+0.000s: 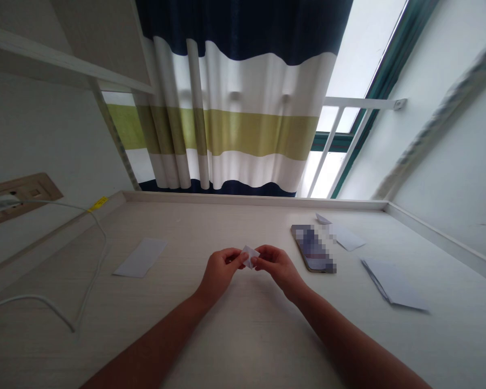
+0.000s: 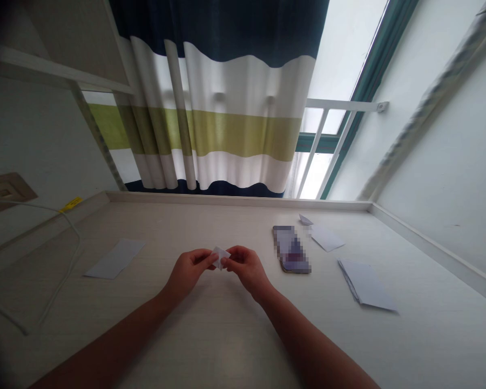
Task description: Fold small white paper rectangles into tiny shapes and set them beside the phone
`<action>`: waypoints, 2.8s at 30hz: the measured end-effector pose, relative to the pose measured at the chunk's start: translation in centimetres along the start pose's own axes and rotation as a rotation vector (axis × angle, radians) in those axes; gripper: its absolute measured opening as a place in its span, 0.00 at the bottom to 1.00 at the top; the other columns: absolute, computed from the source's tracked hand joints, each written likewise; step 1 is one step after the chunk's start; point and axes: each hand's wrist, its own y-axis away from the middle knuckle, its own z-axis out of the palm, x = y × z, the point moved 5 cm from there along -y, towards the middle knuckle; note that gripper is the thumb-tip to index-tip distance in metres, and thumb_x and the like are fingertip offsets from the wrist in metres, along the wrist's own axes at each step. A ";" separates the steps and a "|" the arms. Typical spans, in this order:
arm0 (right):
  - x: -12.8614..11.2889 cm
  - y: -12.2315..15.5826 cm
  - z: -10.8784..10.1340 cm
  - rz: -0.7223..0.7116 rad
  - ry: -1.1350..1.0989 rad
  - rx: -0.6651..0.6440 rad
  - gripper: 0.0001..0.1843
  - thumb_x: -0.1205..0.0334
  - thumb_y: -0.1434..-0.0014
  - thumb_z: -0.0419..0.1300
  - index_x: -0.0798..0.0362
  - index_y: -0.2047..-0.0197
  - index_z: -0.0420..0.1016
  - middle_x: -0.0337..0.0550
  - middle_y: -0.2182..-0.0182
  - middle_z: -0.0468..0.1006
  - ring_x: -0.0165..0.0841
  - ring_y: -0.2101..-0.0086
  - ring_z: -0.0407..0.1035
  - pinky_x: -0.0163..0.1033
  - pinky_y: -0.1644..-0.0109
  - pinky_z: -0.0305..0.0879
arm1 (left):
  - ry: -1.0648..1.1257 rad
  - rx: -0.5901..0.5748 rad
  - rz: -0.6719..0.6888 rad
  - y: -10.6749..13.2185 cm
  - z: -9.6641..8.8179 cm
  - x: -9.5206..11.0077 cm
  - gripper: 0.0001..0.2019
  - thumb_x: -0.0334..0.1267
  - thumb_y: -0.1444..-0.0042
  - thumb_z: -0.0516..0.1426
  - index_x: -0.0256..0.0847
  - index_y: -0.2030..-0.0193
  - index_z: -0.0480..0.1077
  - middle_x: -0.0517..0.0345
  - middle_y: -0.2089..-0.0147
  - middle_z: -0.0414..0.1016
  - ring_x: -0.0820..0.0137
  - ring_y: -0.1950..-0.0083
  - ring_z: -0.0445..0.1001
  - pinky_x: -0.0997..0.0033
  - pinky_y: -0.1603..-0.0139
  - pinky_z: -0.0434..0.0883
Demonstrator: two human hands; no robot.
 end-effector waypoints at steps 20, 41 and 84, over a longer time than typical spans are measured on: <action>-0.2 0.0 -0.3 -0.113 0.109 0.022 0.10 0.57 0.56 0.63 0.56 0.75 0.72 0.38 0.79 0.71 0.28 0.76 0.63 0.36 0.70 0.58 | -0.131 -0.107 -0.024 0.7 0.9 0.9 0.10 0.42 0.56 0.58 0.38 0.78 0.74 0.59 0.80 0.71 0.70 0.76 0.70 0.74 0.73 0.65; -0.6 0.1 -0.1 -0.118 0.090 0.038 0.11 0.57 0.55 0.62 0.53 0.68 0.70 0.36 0.75 0.69 0.26 0.74 0.61 0.33 0.72 0.57 | -0.080 0.022 -0.038 -0.5 -0.4 -0.5 0.11 0.43 0.56 0.58 0.35 0.75 0.71 0.60 0.79 0.69 0.74 0.76 0.66 0.75 0.73 0.64; -0.3 0.6 0.5 -0.231 0.243 0.072 0.16 0.64 0.55 0.61 0.52 0.61 0.64 0.34 0.79 0.68 0.29 0.76 0.65 0.37 0.70 0.64 | -0.150 0.106 0.092 0.5 0.3 0.7 0.04 0.33 0.57 0.56 0.38 0.75 0.63 0.64 0.76 0.65 0.75 0.72 0.66 0.77 0.71 0.67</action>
